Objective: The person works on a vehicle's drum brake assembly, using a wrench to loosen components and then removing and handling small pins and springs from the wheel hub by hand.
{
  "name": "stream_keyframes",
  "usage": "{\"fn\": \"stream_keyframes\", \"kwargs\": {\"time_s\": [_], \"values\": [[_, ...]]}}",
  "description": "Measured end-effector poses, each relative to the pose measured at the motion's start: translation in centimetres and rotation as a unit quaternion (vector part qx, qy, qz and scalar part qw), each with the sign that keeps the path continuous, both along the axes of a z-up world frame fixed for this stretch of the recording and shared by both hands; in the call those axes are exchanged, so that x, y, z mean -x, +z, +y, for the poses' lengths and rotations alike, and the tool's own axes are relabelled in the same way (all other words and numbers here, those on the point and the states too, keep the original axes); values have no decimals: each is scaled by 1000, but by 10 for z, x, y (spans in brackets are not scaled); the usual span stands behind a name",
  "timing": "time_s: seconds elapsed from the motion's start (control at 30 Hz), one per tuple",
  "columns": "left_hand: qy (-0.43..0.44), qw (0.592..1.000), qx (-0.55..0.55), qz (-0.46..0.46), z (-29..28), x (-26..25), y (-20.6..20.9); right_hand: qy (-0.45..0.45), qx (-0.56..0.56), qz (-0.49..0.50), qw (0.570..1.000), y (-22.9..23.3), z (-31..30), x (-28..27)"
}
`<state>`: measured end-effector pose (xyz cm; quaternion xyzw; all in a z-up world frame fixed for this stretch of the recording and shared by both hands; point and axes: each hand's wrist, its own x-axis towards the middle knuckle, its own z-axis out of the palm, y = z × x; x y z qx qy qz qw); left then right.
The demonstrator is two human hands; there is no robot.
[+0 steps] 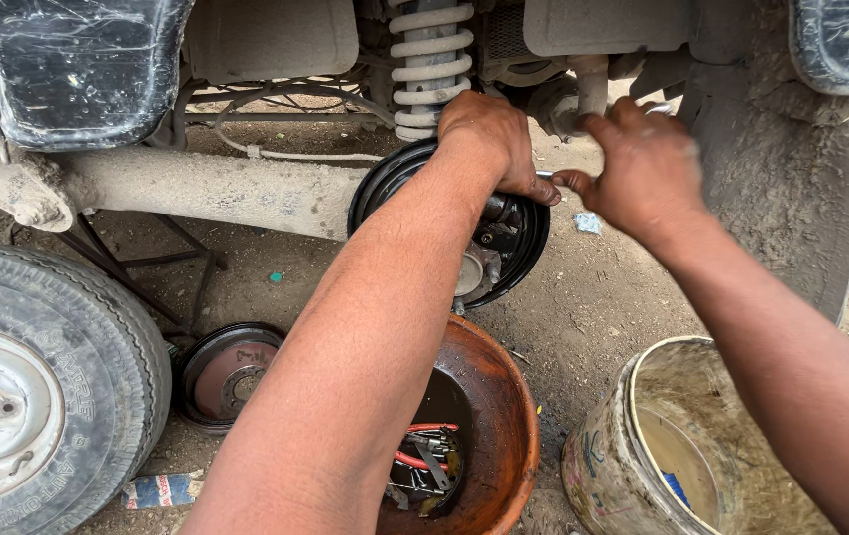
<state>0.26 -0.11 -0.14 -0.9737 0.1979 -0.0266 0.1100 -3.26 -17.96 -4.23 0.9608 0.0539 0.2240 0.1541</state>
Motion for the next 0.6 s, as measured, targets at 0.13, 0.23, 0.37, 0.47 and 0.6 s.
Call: {"fn": "stream_keyframes", "kwargs": {"time_s": [0.13, 0.23, 0.37, 0.47, 0.6], "values": [[-21, 1000, -5, -15, 0, 3, 3, 151, -210, 165, 952, -32, 3, -13], [-31, 999, -15, -27, 2, 5, -1, 124, -296, 191, 928, -39, 0, -20], [-33, 998, 0, -54, 7, 10, -5, 50, -184, 102, 976, -12, 10, -24], [-35, 998, -4, -50, 4, 10, -5, 52, -58, 89, 993, 22, 20, -25], [-34, 997, 16, -62, 1, 7, -5, 59, 11, 65, 996, 41, 26, -32]]}}
